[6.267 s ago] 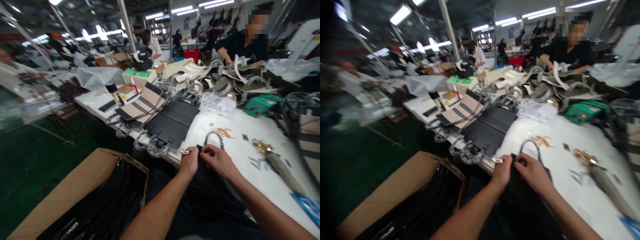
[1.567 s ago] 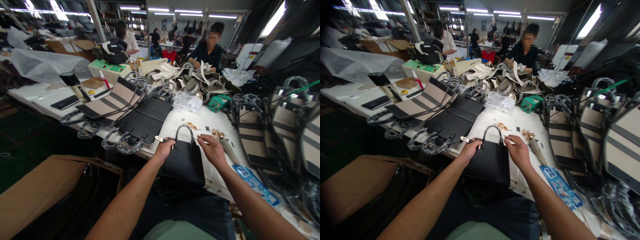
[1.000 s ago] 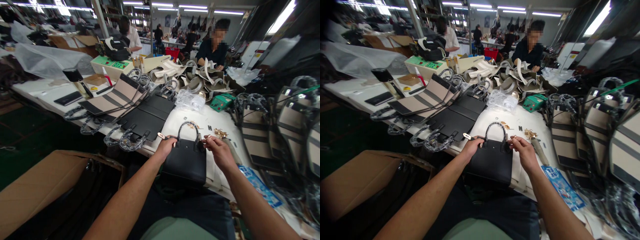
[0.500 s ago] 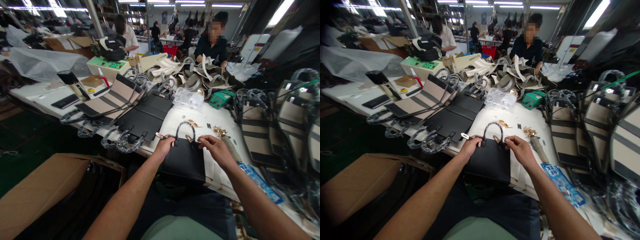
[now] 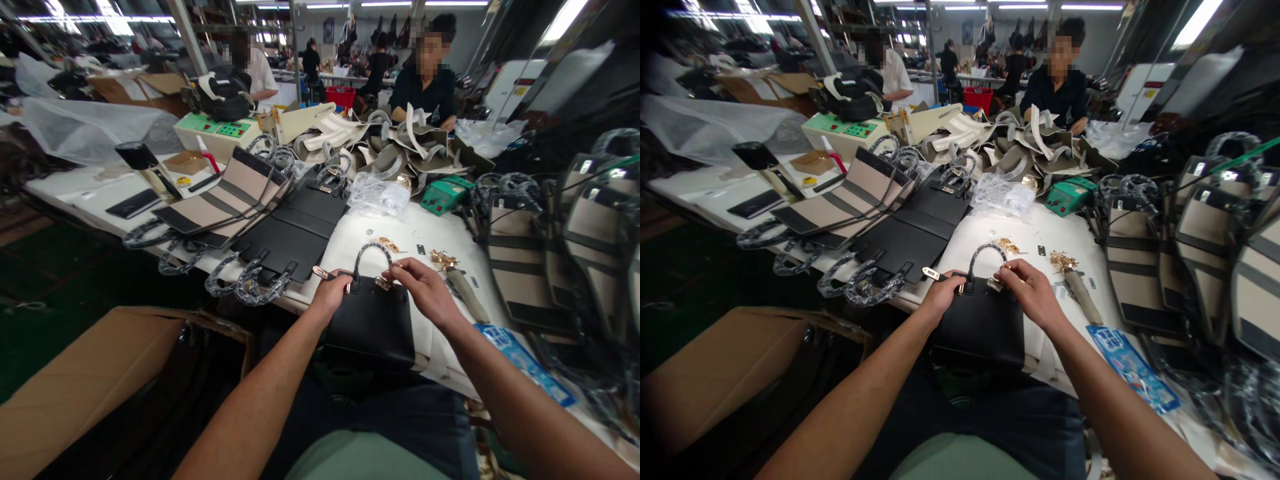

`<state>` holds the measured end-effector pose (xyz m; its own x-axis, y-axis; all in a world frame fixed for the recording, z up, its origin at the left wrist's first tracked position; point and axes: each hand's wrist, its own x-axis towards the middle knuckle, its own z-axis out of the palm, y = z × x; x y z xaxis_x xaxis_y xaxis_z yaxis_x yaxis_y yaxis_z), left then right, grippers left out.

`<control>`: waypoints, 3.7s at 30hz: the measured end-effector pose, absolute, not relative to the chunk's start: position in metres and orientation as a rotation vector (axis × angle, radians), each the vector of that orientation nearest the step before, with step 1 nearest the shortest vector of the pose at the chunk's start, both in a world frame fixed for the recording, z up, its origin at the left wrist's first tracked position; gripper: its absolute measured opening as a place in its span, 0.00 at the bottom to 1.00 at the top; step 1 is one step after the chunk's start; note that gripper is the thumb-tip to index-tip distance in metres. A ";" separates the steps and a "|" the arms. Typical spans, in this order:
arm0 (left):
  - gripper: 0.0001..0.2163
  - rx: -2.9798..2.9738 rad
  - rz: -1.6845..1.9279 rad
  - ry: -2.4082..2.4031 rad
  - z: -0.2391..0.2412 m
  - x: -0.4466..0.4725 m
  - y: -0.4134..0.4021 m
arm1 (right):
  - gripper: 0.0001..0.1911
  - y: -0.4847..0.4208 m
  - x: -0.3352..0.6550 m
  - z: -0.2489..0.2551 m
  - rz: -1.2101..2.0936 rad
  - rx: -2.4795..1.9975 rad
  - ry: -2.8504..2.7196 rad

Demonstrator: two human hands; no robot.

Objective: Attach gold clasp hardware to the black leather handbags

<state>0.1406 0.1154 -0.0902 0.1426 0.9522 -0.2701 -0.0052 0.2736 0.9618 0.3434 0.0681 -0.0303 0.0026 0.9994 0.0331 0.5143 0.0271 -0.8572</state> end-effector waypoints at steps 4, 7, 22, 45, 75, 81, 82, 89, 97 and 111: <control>0.09 1.085 0.911 1.190 -0.095 0.142 0.118 | 0.17 0.063 0.358 -0.025 0.919 -1.545 -1.675; 0.09 1.101 0.917 1.187 -0.095 0.142 0.120 | 0.14 0.066 0.350 -0.031 0.709 -1.562 -1.744; 0.08 1.099 0.923 1.131 -0.099 0.140 0.116 | 0.20 0.057 0.385 -0.007 1.575 -1.587 -1.415; 0.08 1.084 0.855 1.218 -0.096 0.140 0.112 | 0.14 0.028 0.372 -0.066 0.733 -1.901 -1.453; 0.08 1.154 0.847 1.222 -0.091 0.140 0.111 | 0.12 0.034 0.367 -0.064 0.854 -2.015 -1.435; 0.08 1.166 0.849 1.211 -0.094 0.138 0.111 | 0.13 0.030 0.371 -0.066 0.991 -1.936 -1.313; 0.09 1.156 0.846 1.210 -0.094 0.138 0.112 | 0.13 0.030 0.371 -0.066 1.007 -1.912 -1.272; 0.09 1.063 0.784 1.269 -0.093 0.141 0.120 | 0.11 0.031 0.376 -0.074 1.072 -1.783 -1.151; 0.10 0.994 0.759 1.310 -0.093 0.145 0.126 | 0.11 0.033 0.378 -0.082 1.060 -1.787 -1.176; 0.08 1.125 0.813 1.243 -0.090 0.143 0.119 | 0.08 0.051 0.377 -0.069 1.139 -1.891 -1.318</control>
<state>0.1435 0.1194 -0.0898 0.1810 0.9369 -0.2990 0.1013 0.2847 0.9533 0.3765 0.0514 -0.0694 0.1547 0.9336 -0.3231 0.4554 -0.3576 -0.8153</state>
